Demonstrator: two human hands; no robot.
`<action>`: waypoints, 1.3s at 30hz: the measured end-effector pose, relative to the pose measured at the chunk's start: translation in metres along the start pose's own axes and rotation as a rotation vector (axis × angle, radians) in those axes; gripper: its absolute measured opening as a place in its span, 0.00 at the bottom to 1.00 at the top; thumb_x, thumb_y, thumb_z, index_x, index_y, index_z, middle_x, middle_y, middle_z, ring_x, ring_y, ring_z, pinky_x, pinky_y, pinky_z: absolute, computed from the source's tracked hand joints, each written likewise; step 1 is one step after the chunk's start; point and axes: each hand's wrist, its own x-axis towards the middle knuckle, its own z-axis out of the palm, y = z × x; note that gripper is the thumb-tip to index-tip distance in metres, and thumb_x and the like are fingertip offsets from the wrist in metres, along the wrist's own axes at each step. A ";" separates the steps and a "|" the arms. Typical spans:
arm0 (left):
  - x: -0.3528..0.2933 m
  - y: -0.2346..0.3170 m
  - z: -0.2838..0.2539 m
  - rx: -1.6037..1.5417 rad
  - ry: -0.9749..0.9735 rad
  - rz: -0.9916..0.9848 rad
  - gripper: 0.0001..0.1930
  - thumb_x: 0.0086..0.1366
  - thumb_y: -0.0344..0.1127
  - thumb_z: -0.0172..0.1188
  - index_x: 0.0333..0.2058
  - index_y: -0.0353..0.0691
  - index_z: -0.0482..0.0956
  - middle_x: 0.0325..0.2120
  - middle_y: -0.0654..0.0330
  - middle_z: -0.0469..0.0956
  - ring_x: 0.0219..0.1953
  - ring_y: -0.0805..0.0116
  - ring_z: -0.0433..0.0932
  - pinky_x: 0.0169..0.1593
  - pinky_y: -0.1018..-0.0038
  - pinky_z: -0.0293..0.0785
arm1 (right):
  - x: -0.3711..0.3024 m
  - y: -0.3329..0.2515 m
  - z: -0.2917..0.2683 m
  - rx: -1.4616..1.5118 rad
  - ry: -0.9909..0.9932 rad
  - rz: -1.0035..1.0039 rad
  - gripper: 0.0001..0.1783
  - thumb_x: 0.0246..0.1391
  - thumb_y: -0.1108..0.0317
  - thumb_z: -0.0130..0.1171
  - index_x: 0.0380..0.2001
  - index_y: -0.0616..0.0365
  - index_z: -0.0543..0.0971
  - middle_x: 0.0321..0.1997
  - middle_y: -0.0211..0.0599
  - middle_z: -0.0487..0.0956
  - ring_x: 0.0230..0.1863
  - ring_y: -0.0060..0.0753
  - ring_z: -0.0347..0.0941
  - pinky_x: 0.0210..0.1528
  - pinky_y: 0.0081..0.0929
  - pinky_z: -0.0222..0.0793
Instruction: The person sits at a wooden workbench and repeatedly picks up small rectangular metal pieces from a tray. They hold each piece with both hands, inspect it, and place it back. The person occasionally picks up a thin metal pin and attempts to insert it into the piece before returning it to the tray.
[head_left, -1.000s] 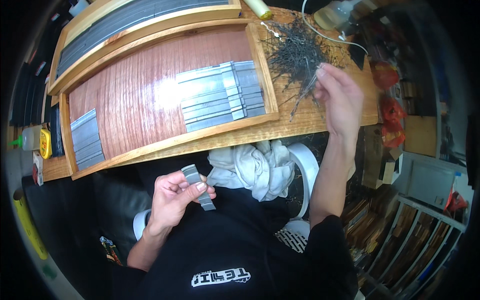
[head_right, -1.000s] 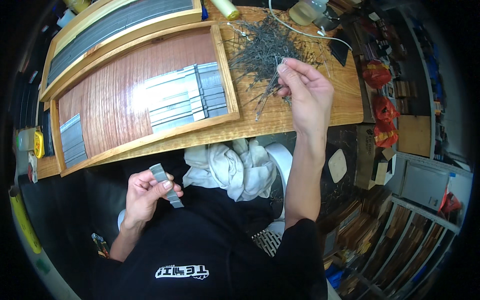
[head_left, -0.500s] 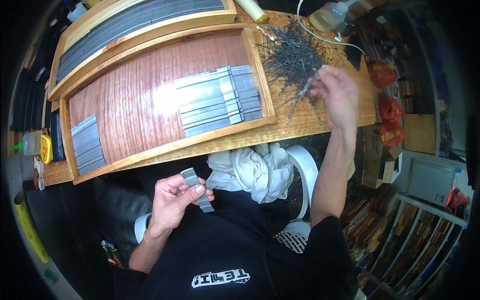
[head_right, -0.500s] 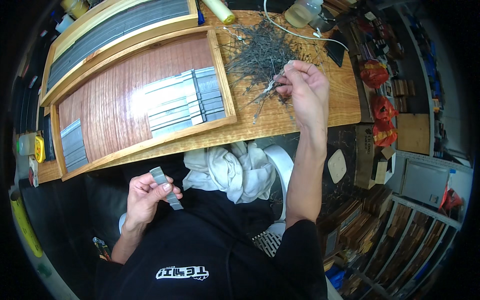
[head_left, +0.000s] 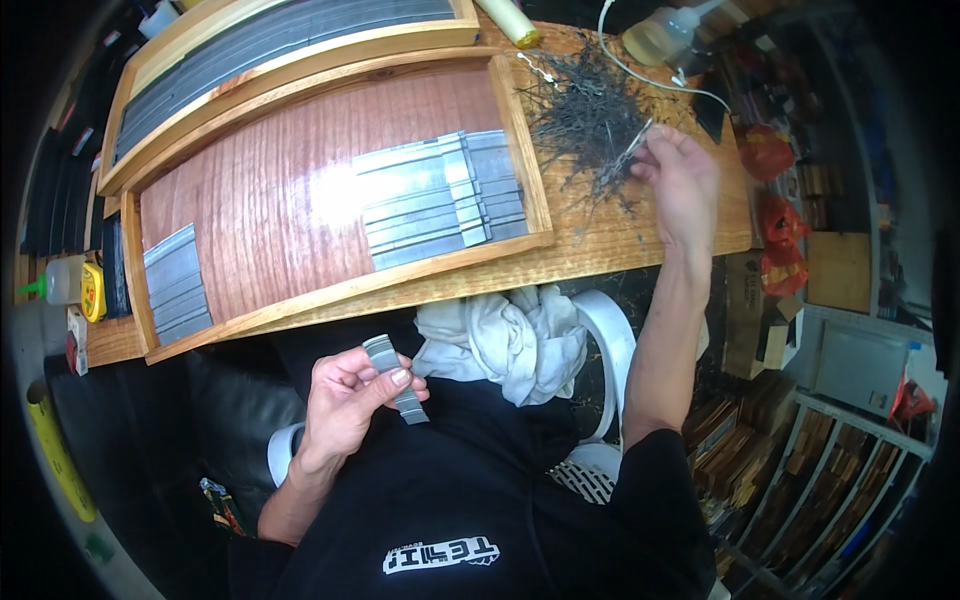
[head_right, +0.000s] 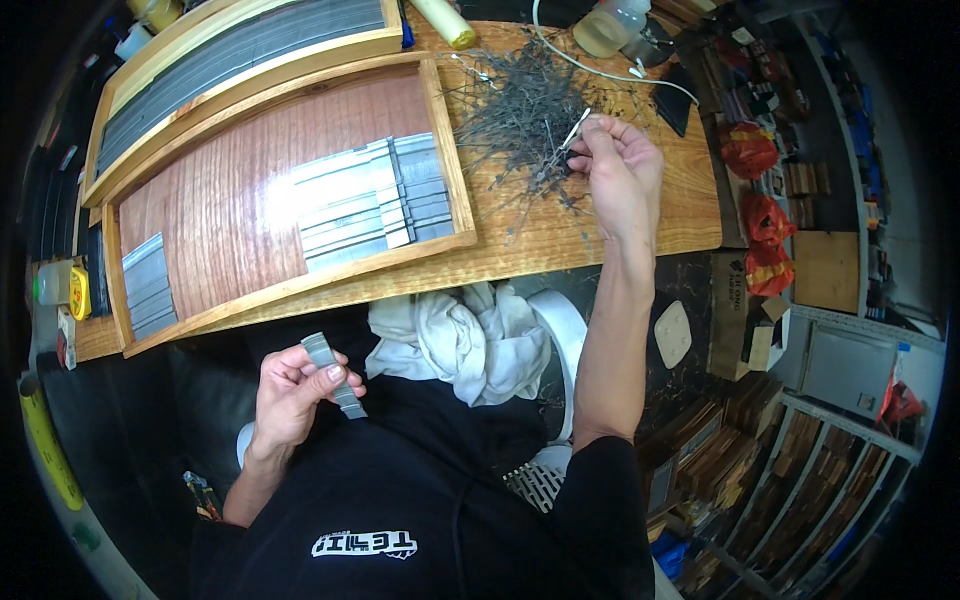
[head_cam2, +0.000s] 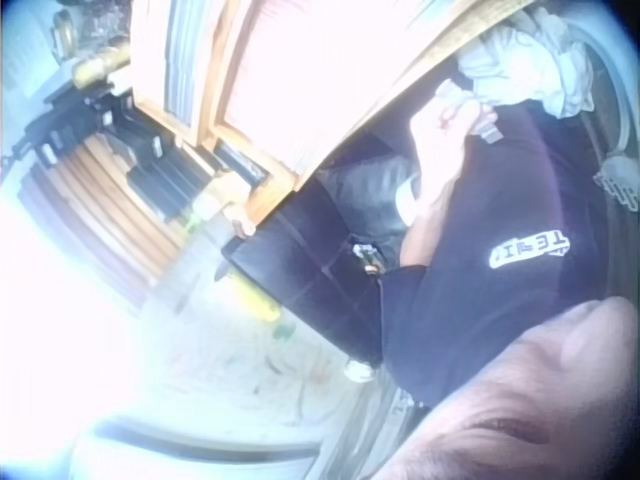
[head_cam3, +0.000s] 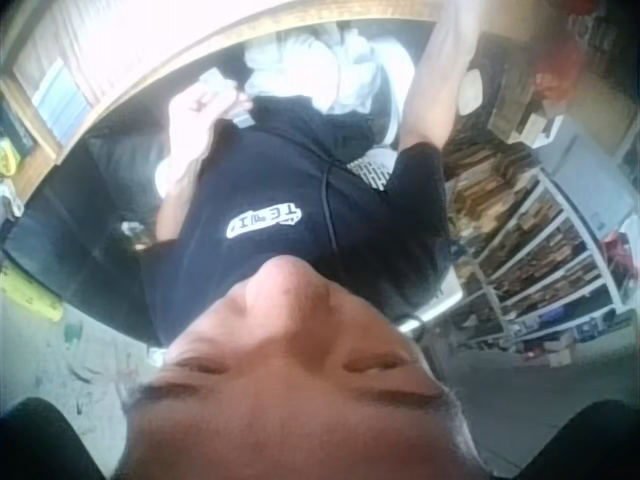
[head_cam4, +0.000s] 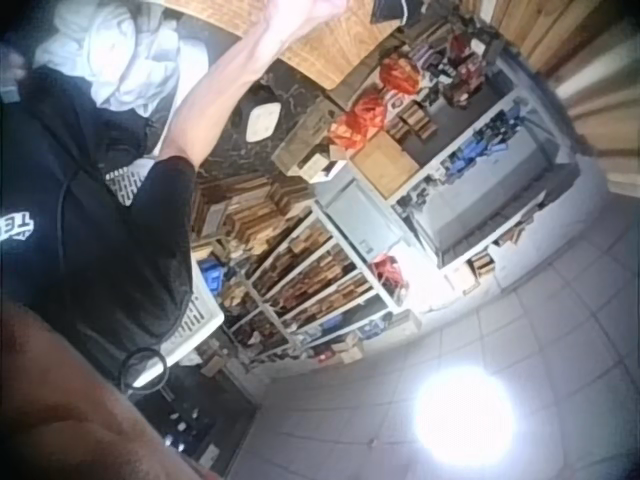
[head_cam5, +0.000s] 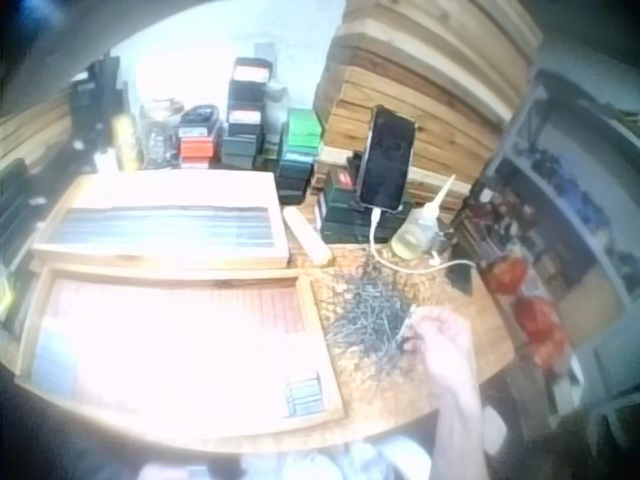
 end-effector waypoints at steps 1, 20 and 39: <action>0.000 -0.001 -0.001 -0.009 -0.002 0.000 0.07 0.70 0.27 0.65 0.44 0.32 0.83 0.33 0.52 0.87 0.37 0.62 0.89 0.38 0.73 0.86 | -0.002 -0.003 0.003 0.007 0.014 -0.009 0.07 0.65 0.70 0.62 0.40 0.64 0.80 0.32 0.34 0.82 0.30 0.21 0.78 0.34 0.19 0.76; 0.002 -0.002 -0.001 -0.025 -0.029 -0.006 0.07 0.70 0.27 0.65 0.44 0.33 0.83 0.33 0.53 0.87 0.36 0.63 0.88 0.38 0.74 0.85 | 0.004 -0.013 -0.003 -0.046 0.144 -0.103 0.08 0.69 0.71 0.55 0.44 0.66 0.74 0.41 0.45 0.84 0.38 0.24 0.79 0.41 0.19 0.77; 0.001 0.001 -0.002 0.010 -0.026 -0.042 0.07 0.70 0.27 0.65 0.45 0.34 0.83 0.34 0.53 0.87 0.37 0.63 0.89 0.37 0.75 0.84 | -0.031 -0.025 0.002 -0.425 0.316 -0.684 0.06 0.67 0.77 0.60 0.44 0.68 0.76 0.41 0.41 0.84 0.44 0.27 0.82 0.50 0.21 0.76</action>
